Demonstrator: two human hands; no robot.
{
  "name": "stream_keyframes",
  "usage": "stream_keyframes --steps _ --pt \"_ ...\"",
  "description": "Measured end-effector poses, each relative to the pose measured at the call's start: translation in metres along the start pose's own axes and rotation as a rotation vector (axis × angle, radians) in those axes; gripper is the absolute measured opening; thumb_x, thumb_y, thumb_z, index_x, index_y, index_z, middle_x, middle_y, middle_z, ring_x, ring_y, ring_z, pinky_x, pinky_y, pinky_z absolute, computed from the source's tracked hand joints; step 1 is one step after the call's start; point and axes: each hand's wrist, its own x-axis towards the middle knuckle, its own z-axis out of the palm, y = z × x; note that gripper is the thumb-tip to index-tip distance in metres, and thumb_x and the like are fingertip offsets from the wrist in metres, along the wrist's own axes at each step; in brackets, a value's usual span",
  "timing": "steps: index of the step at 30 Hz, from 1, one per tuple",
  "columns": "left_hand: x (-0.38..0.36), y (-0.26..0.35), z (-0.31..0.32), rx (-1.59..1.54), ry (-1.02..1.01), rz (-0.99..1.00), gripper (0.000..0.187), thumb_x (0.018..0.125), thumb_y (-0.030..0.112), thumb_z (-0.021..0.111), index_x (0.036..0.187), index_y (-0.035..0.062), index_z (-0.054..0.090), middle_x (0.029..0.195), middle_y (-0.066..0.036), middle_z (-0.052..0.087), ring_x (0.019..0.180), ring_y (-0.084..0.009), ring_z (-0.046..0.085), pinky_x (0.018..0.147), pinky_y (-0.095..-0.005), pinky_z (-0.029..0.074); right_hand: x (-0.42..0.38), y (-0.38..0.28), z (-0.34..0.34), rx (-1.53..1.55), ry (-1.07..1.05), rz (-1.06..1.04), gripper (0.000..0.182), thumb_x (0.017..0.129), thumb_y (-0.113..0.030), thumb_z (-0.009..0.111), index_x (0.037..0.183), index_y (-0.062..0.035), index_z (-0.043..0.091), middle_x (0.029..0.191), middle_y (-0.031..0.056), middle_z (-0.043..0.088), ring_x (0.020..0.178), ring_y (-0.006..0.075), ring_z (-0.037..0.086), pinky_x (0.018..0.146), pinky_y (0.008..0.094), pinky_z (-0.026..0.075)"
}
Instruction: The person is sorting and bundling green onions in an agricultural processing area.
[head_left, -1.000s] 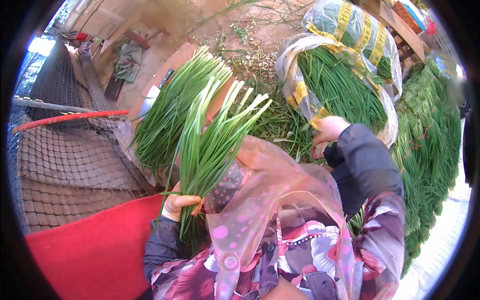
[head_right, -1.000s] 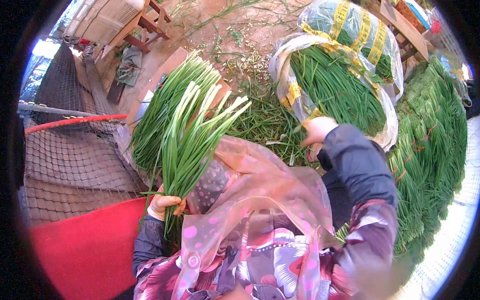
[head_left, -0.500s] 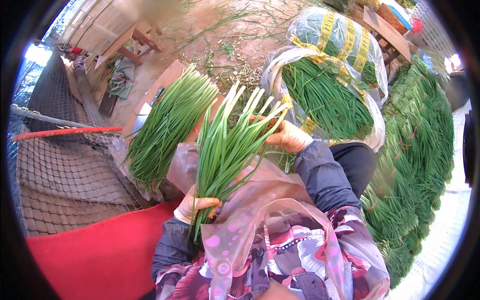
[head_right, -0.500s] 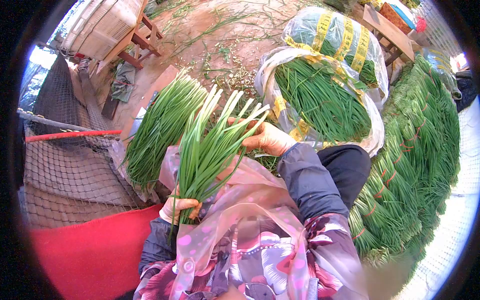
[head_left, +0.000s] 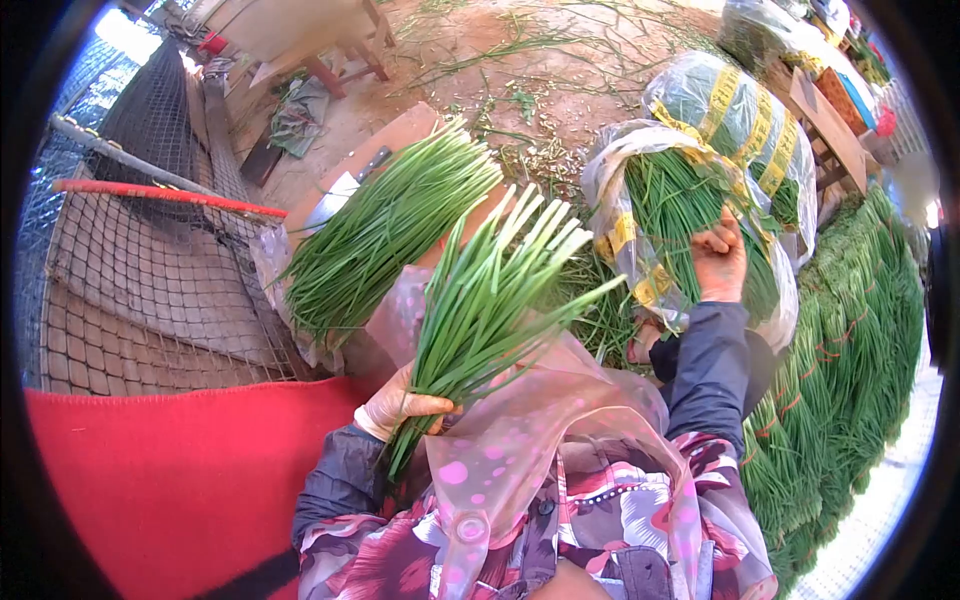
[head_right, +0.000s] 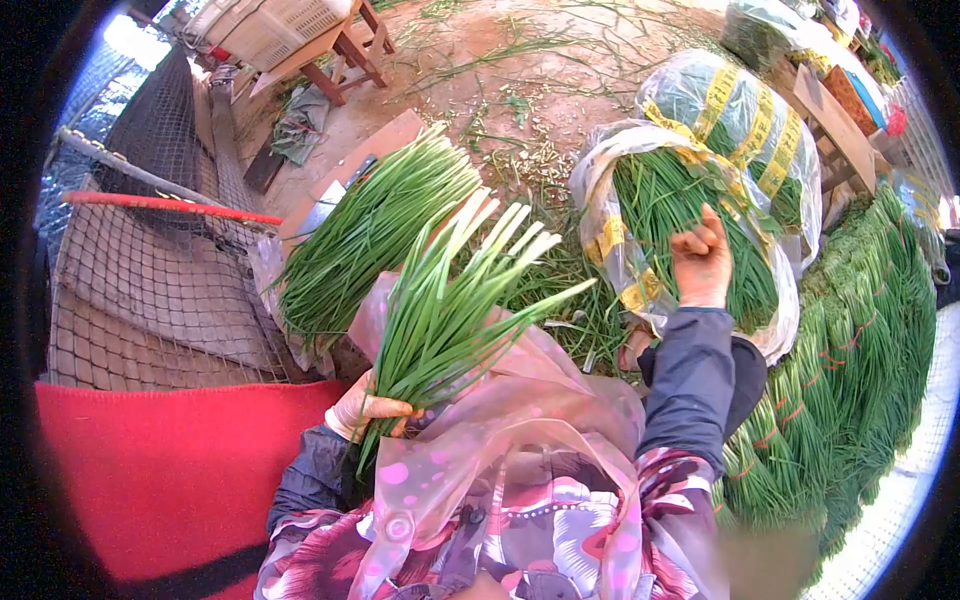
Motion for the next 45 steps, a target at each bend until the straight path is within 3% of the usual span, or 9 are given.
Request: stream_keyframes --steps 4,7,16,26,30,32,36,38,45 --pt "0.006 0.005 0.004 0.057 0.044 0.055 0.053 0.068 0.007 0.073 0.118 0.0026 0.055 0.083 -0.013 0.064 0.054 -0.0147 0.057 0.045 -0.0247 0.046 -0.052 0.085 0.018 -1.223 -0.279 1.094 0.06 0.088 -0.045 0.059 0.132 -0.0054 0.05 0.111 0.0106 0.066 0.102 0.0203 0.061 0.082 0.0356 0.048" --pt "0.015 0.002 0.014 0.218 0.003 0.096 0.062 0.074 0.004 0.072 0.13 0.0034 0.045 0.098 -0.012 0.063 0.07 -0.0156 0.062 0.054 -0.0244 0.049 -0.071 0.139 0.059 -0.438 -0.533 0.744 0.105 0.078 -0.074 0.052 0.151 -0.0108 0.011 0.149 0.0169 0.03 0.133 0.0339 0.037 0.11 0.0476 0.027" --pt "0.038 -0.017 0.011 1.033 -0.284 0.396 0.086 0.084 0.006 0.059 0.15 0.0044 0.005 0.144 -0.018 0.038 0.128 -0.0258 0.044 0.104 -0.0303 0.033 -0.031 0.173 0.124 -0.006 -0.529 0.448 0.109 0.058 -0.068 0.072 0.145 -0.0189 0.03 0.15 0.0143 0.029 0.133 0.036 0.035 0.108 0.0515 0.033" --pt "0.046 0.015 0.031 1.064 -0.14 0.513 0.08 0.076 0.004 0.067 0.146 0.0026 0.029 0.14 -0.018 0.043 0.132 -0.0265 0.04 0.108 -0.033 0.031 -0.014 0.088 0.189 -0.299 -0.171 0.074 0.061 0.084 -0.032 0.067 0.134 -0.0076 0.044 0.075 0.0018 0.06 0.066 0.0163 0.06 0.074 0.0447 0.056" --pt "0.017 0.071 -0.006 1.165 0.153 0.809 0.058 0.076 0.0 0.063 0.133 0.0035 0.049 0.134 -0.015 0.05 0.128 -0.0239 0.045 0.106 -0.0346 0.034 -0.01 -0.008 0.256 -0.011 -0.708 -0.142 0.054 0.09 -0.033 0.062 0.135 -0.0083 0.045 0.075 -0.0031 0.062 0.072 0.0105 0.06 0.083 0.0362 0.053" --pt "0.003 0.094 -0.002 0.84 0.445 0.835 0.054 0.08 -0.001 0.06 0.132 0.004 0.05 0.131 -0.011 0.053 0.126 -0.0211 0.046 0.106 -0.0371 0.035 0.009 -0.01 0.265 -1.408 -0.384 -0.09 0.04 0.091 -0.028 0.062 0.125 -0.0074 0.056 0.081 -0.0024 0.065 0.077 0.0084 0.06 0.088 0.0298 0.049" --pt "0.007 0.114 0.008 0.889 0.477 1.097 0.047 0.085 0.002 0.057 0.132 0.0039 0.051 0.13 -0.006 0.055 0.125 -0.018 0.047 0.105 -0.0353 0.032 -0.013 0.006 0.286 -0.613 -0.642 -0.134 0.036 0.087 -0.022 0.067 0.116 -0.001 0.059 0.087 0.0095 0.069 0.075 0.0156 0.065 0.079 0.0276 0.051" --pt "0.015 0.12 0.02 0.77 0.389 1.108 0.046 0.085 0.002 0.058 0.13 0.0024 0.051 0.129 -0.009 0.056 0.123 -0.0186 0.049 0.104 -0.0351 0.034 0.013 0.016 0.275 -1.507 -0.408 -0.022 0.032 0.087 -0.02 0.065 0.114 -0.0034 0.059 0.08 0.0076 0.068 0.07 0.0113 0.064 0.073 0.0247 0.051" --pt "0.079 0.11 0.095 0.631 0.062 1.233 0.104 0.064 0.014 0.086 0.145 -0.0024 0.021 0.143 -0.024 0.035 0.131 -0.0307 0.038 0.11 -0.0373 0.029 0.017 0.0 0.314 -1.655 -0.302 -0.35 0.035 0.089 -0.018 0.063 0.121 -0.0051 0.058 0.081 0.0088 0.067 0.063 0.0119 0.063 0.059 0.0258 0.053"
